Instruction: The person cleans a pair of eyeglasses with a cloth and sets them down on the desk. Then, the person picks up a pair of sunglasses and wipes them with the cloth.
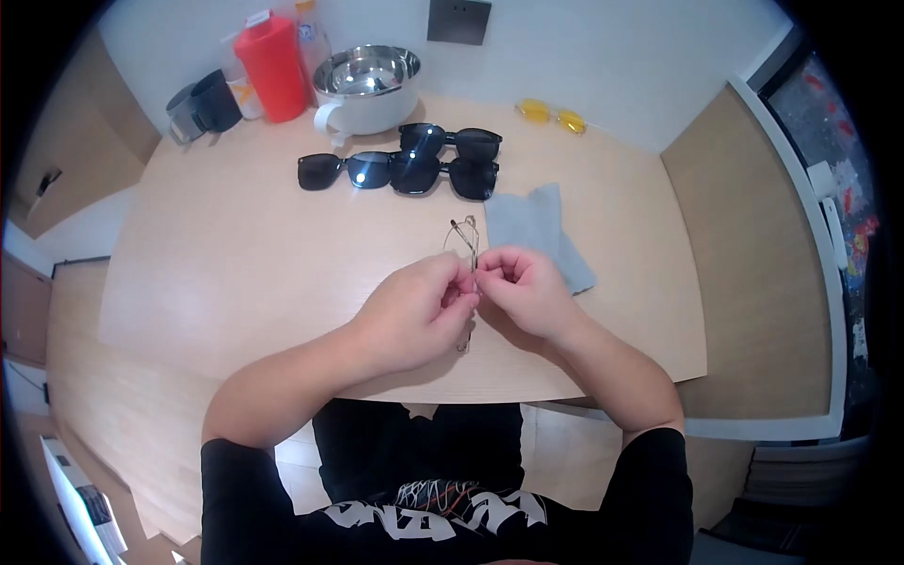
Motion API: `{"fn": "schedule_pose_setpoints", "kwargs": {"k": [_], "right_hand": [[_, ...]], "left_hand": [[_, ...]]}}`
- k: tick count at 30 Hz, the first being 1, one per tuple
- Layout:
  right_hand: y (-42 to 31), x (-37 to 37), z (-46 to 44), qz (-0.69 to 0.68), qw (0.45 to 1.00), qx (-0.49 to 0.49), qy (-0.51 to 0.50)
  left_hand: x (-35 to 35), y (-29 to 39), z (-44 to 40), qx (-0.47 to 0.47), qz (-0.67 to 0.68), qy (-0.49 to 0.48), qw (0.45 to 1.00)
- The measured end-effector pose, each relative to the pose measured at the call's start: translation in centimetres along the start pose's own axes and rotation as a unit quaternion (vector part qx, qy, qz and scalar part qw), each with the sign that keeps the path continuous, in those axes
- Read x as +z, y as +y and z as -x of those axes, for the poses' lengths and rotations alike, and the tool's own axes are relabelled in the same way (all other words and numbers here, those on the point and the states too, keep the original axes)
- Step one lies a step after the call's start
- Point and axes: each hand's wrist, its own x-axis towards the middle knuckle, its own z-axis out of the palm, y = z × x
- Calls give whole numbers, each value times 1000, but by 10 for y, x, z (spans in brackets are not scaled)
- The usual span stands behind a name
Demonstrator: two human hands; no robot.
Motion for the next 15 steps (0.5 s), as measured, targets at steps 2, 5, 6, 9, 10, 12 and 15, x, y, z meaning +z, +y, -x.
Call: {"fn": "schedule_pose_setpoints", "kwargs": {"k": [2, 5, 6, 9, 10, 12, 15], "right_hand": [[3, -5, -5, 3, 1000, -20, 4], [-5, -8, -4, -45, 999, -8, -3], [-9, -8, -3, -48, 999, -6, 5], [-14, -10, 1, -71, 997, -8, 14], [-11, -11, 0, -87, 996, -19, 5], [-6, -13, -1, -91, 995, -37, -3], [-8, -15, -1, -65, 997, -39, -11]], "left_hand": [[-2, 1, -1, 0, 30, -3, 1000], [-5, -3, -2, 1, 41, 9, 999], [-6, -5, -4, 1, 49, 25, 998], [-5, -11, -4, -4, 66, 57, 996], [-7, -13, -5, -4, 61, 62, 996], [-7, -17, -6, 8, 98, 75, 992], [-8, -25, -8, 40, 191, 104, 975]]}}
